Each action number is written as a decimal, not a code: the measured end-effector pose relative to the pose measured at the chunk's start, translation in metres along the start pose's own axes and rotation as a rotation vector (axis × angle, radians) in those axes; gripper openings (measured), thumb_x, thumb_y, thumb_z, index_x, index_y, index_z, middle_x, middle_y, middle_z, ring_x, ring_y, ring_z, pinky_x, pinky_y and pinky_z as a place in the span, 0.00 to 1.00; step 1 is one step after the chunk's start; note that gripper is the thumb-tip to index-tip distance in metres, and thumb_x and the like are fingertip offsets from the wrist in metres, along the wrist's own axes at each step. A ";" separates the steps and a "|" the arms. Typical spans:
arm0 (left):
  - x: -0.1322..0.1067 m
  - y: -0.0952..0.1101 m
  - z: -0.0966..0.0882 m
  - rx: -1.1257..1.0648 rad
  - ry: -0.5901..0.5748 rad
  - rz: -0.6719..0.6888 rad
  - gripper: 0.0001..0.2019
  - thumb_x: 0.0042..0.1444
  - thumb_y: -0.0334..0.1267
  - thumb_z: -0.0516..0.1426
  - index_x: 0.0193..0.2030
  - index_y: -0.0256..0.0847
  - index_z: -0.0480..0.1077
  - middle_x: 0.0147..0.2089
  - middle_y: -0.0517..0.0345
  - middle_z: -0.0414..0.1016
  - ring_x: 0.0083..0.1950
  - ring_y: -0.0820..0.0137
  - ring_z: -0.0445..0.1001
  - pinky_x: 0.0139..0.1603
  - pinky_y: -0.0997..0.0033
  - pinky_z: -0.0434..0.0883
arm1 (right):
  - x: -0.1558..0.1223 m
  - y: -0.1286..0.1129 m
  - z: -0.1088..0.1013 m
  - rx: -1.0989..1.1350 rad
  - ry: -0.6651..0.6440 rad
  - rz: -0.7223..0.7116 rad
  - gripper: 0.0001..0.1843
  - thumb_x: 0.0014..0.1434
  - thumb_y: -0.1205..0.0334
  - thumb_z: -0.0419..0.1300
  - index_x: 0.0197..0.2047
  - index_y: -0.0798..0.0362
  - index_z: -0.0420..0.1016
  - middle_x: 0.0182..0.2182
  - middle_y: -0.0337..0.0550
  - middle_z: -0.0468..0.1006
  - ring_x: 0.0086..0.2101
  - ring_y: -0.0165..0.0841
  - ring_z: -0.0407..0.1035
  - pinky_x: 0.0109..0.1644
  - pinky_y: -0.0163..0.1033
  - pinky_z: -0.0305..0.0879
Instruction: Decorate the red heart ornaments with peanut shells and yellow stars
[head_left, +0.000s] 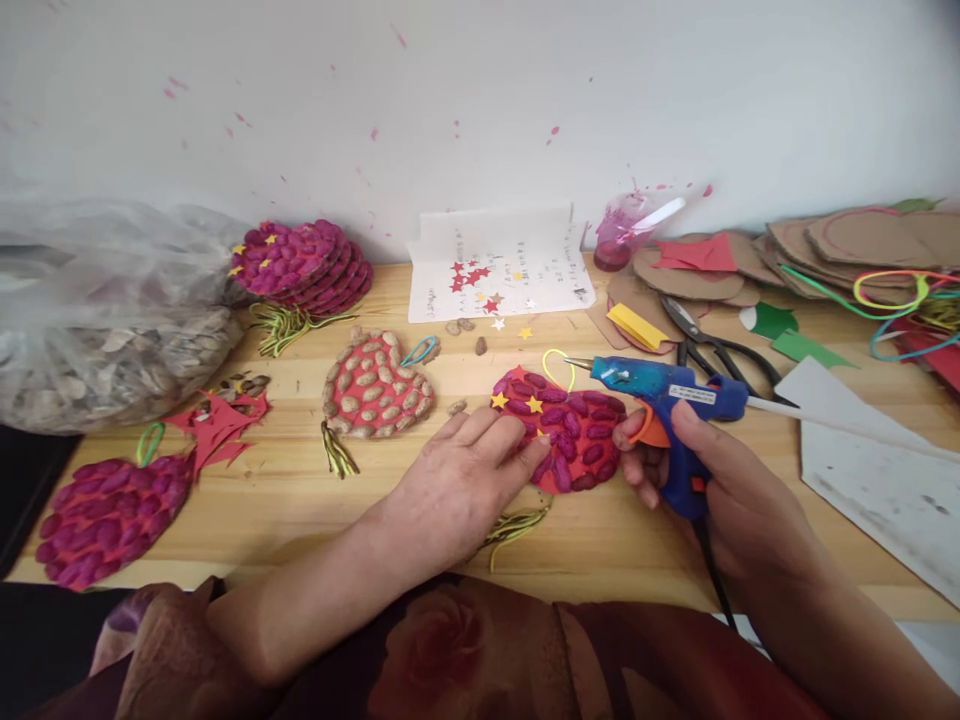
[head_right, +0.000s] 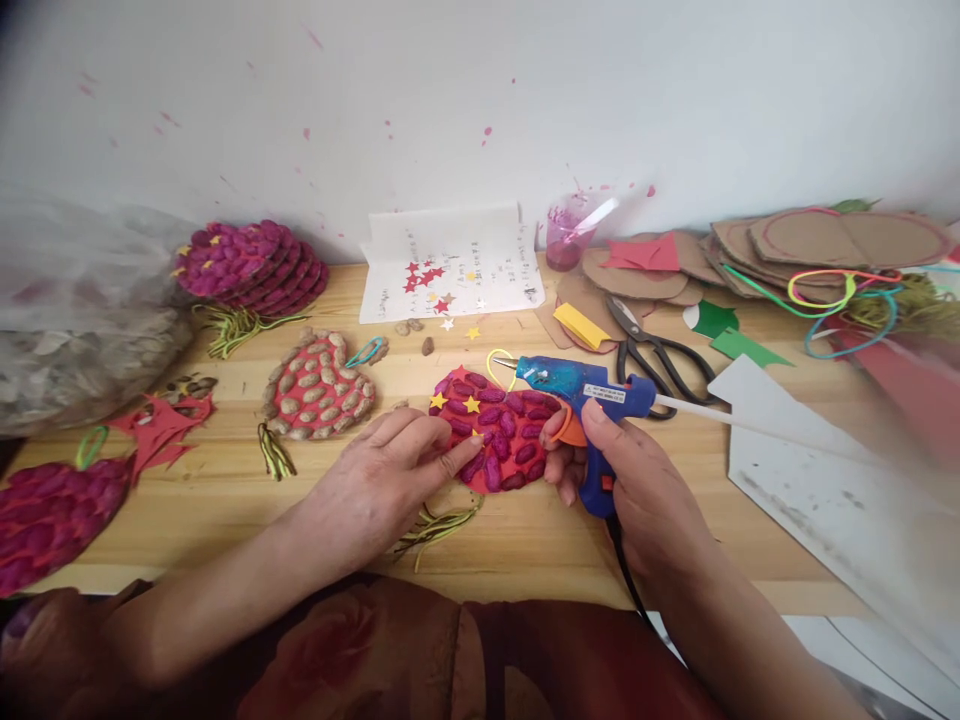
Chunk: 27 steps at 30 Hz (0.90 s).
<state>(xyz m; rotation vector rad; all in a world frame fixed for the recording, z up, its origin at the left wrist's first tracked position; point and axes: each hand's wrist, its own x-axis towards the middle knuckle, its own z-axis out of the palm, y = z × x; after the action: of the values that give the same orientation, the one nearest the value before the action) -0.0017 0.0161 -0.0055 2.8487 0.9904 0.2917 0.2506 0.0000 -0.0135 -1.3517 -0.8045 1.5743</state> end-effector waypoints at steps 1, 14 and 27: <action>0.000 0.000 0.000 0.004 0.000 0.001 0.19 0.66 0.29 0.52 0.62 0.36 0.68 0.48 0.47 0.71 0.51 0.57 0.68 0.55 0.53 0.71 | 0.000 0.000 0.000 -0.004 0.002 -0.002 0.22 0.61 0.39 0.58 0.35 0.50 0.79 0.22 0.41 0.77 0.20 0.30 0.67 0.25 0.33 0.64; 0.001 0.000 0.001 0.037 -0.050 -0.002 0.19 0.66 0.30 0.52 0.62 0.36 0.68 0.49 0.47 0.72 0.50 0.58 0.69 0.53 0.52 0.73 | 0.001 0.003 -0.001 -0.008 0.019 0.021 0.23 0.61 0.39 0.59 0.34 0.51 0.80 0.22 0.42 0.77 0.21 0.31 0.66 0.25 0.34 0.64; -0.025 0.003 -0.006 -0.771 0.180 -0.613 0.13 0.64 0.34 0.56 0.54 0.40 0.74 0.42 0.53 0.79 0.39 0.69 0.76 0.44 0.66 0.75 | 0.001 0.004 0.002 0.192 0.246 -0.225 0.15 0.61 0.46 0.63 0.40 0.47 0.83 0.38 0.43 0.82 0.38 0.38 0.76 0.35 0.37 0.75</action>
<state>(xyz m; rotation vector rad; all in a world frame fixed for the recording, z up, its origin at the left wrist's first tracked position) -0.0204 -0.0010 -0.0025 1.7705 1.3470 0.6833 0.2481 -0.0006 -0.0174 -1.2390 -0.6139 1.2484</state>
